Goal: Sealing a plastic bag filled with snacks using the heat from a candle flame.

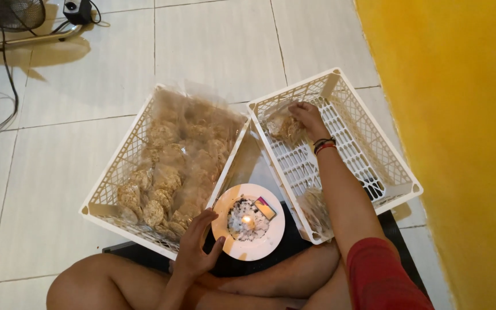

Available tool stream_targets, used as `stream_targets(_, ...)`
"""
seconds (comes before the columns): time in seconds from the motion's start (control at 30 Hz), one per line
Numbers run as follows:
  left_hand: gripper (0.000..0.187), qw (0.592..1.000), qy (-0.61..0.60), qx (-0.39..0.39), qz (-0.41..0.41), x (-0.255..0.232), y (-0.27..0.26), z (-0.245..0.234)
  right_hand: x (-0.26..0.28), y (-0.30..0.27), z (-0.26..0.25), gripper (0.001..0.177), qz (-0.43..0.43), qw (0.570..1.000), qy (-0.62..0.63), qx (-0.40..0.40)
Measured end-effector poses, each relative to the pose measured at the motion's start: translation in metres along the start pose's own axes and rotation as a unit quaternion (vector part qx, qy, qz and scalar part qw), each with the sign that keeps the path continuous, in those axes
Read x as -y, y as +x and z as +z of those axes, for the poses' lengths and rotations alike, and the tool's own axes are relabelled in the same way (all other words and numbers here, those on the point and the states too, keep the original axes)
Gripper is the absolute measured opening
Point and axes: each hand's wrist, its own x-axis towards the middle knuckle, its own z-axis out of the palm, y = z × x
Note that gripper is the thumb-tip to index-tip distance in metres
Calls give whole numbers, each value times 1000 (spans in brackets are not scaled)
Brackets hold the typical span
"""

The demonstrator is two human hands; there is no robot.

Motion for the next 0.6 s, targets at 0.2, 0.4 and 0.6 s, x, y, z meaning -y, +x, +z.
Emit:
stream_targets(0.2,51,1000,19,13,-20,12,-5,3,4,-3,25,13,6,995,-72,-64)
stream_targets(0.4,48,1000,0,2,2,3,-1,0,-9,-1,39,38,-47,989,-129,-64)
stream_targets(0.6,49,1000,-2,-4,-1,5,-3,2,8,-17,52,76,25,992,-112,-53)
